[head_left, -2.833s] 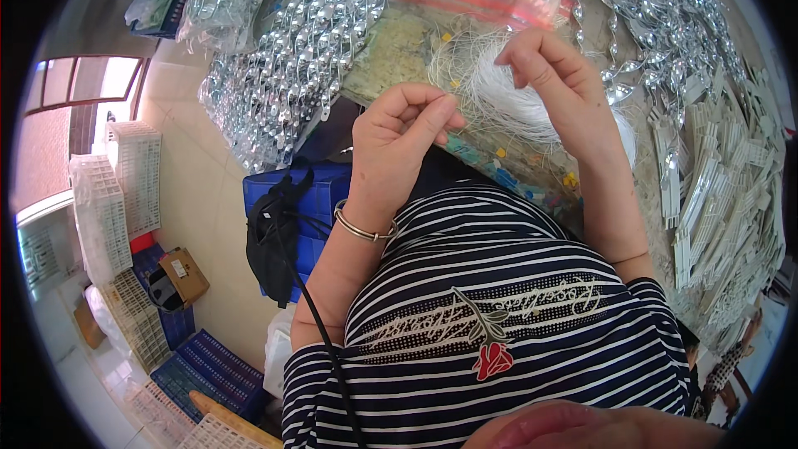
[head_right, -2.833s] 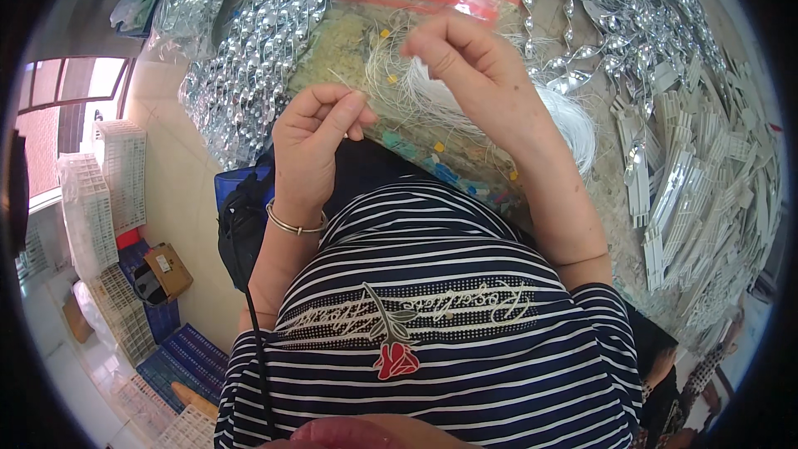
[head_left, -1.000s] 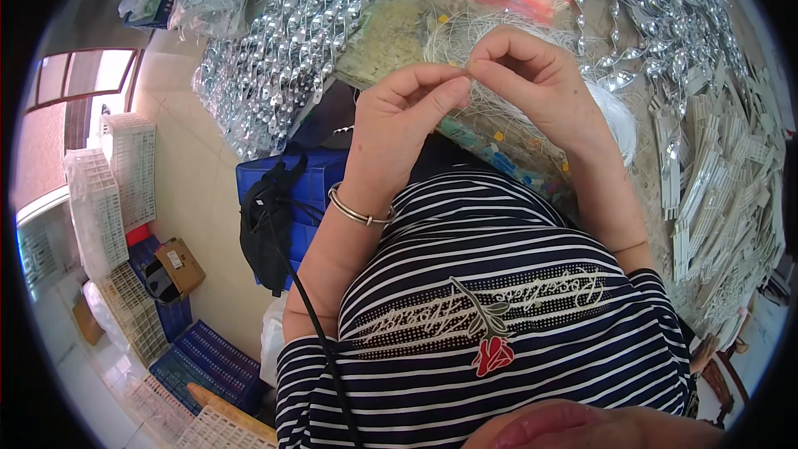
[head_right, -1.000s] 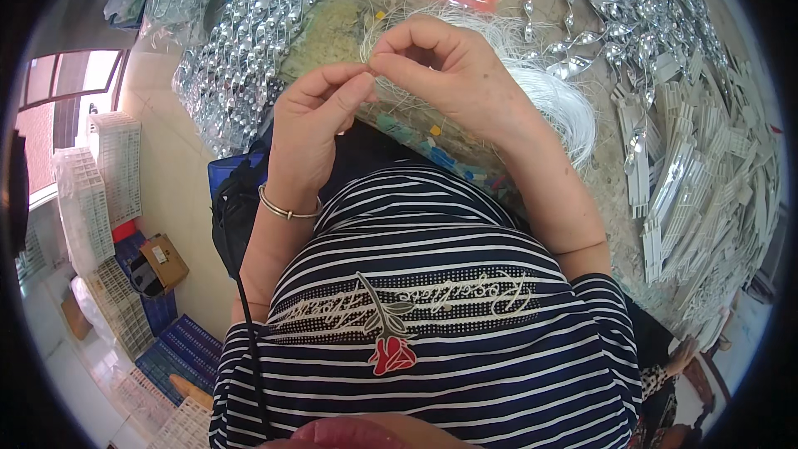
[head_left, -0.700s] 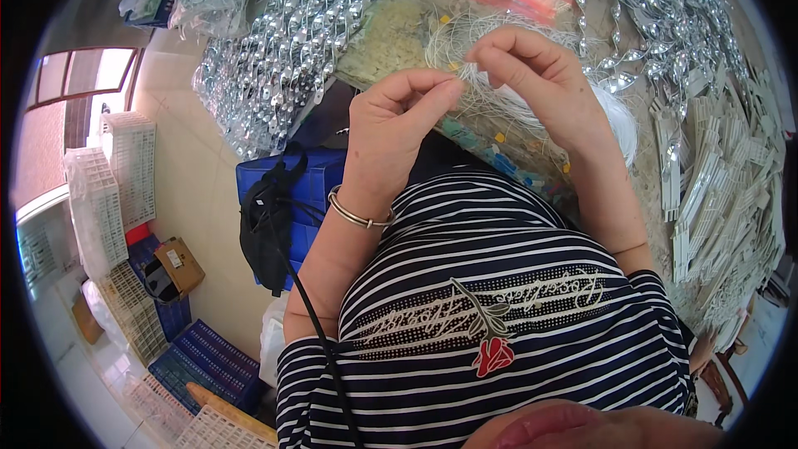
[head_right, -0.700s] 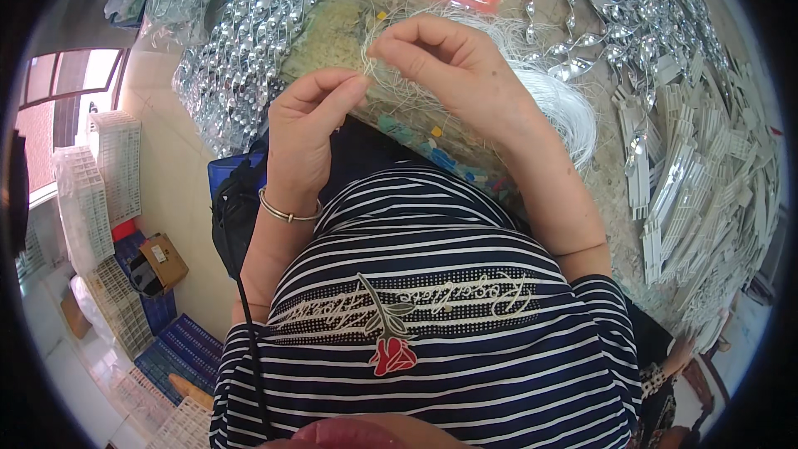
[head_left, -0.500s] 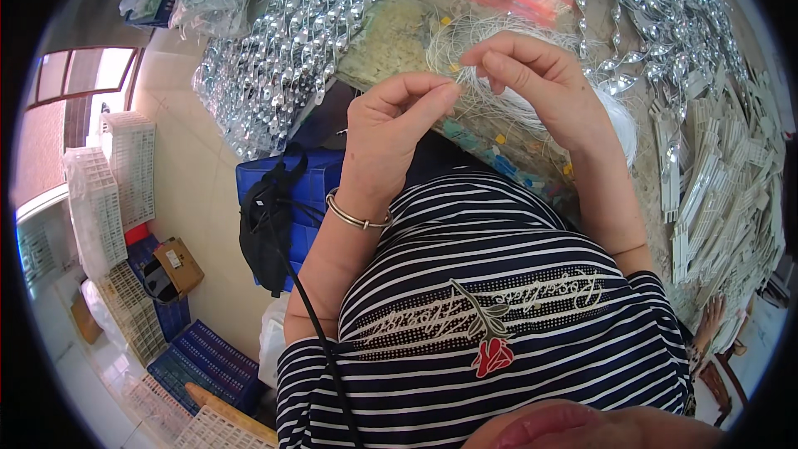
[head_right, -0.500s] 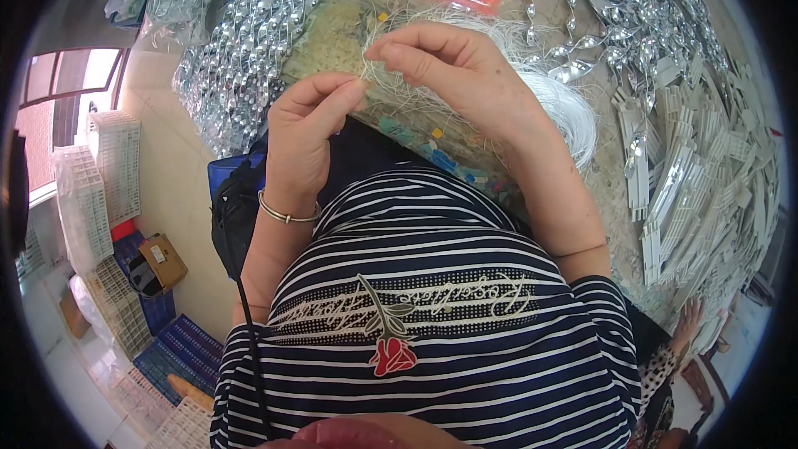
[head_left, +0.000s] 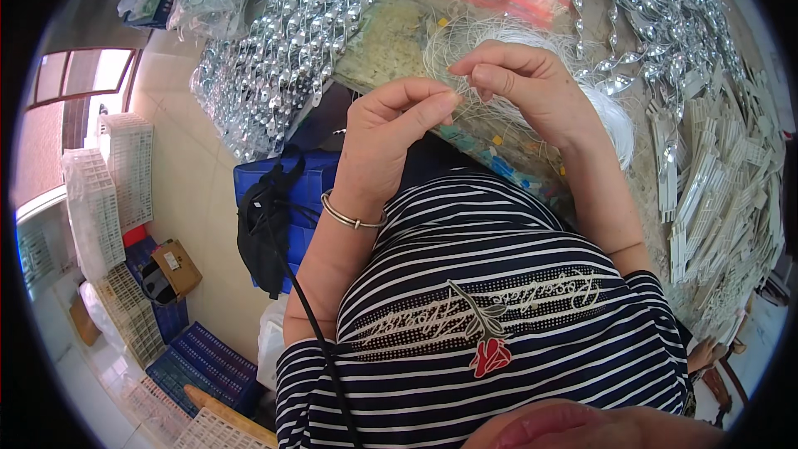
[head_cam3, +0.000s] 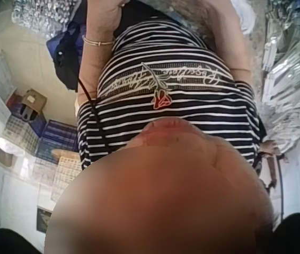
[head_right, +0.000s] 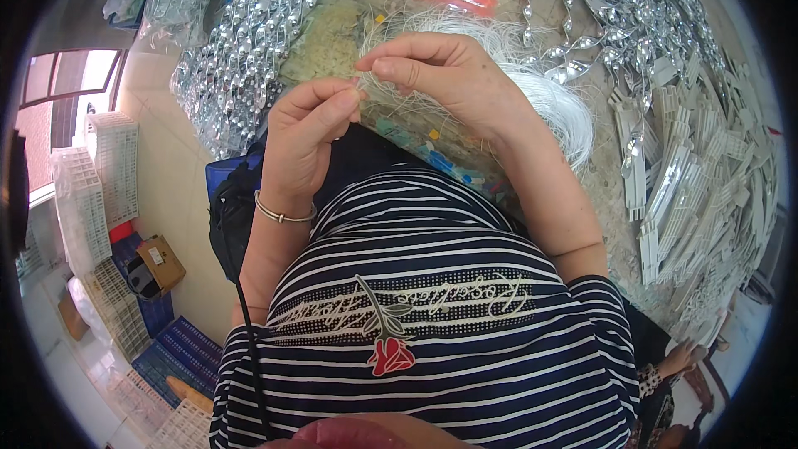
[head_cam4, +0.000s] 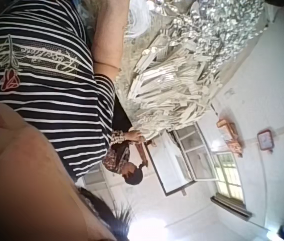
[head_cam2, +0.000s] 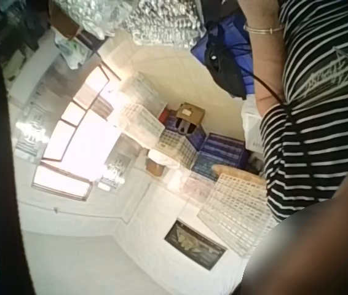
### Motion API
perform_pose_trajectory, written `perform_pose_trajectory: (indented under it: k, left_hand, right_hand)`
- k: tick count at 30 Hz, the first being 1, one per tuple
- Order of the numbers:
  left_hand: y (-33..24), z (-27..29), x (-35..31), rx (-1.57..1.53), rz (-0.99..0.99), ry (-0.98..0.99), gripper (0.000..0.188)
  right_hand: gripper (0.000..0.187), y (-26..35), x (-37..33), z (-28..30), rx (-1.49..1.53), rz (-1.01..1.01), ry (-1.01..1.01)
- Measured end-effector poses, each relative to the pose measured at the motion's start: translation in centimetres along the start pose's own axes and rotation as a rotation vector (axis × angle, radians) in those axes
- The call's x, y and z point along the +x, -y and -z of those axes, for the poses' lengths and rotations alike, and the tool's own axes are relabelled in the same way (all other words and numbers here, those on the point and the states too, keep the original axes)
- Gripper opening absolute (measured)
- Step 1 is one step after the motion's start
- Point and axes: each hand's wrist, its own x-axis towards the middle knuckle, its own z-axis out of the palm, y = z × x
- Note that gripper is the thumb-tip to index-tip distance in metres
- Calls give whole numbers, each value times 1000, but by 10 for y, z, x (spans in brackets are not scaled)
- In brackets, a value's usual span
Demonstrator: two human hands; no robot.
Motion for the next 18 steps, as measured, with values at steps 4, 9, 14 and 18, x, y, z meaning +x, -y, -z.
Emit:
perform_pose_trajectory:
  k: [4,9,14,18]
  left_hand:
    - [2,0,0,-3,2,7,12]
    - [3,0,0,11,-1,7,12]
    - [2,-2,0,10,10,8,12]
    - [1,-1,0,8,34,-8,11]
  right_hand:
    - [16,4,-3,-4,36,37,41]
    - [11,6,-4,-5,43,34,65]
    - [8,9,-6,-8,35,28,37]
    - [7,9,-7,-8,-3,46,22]
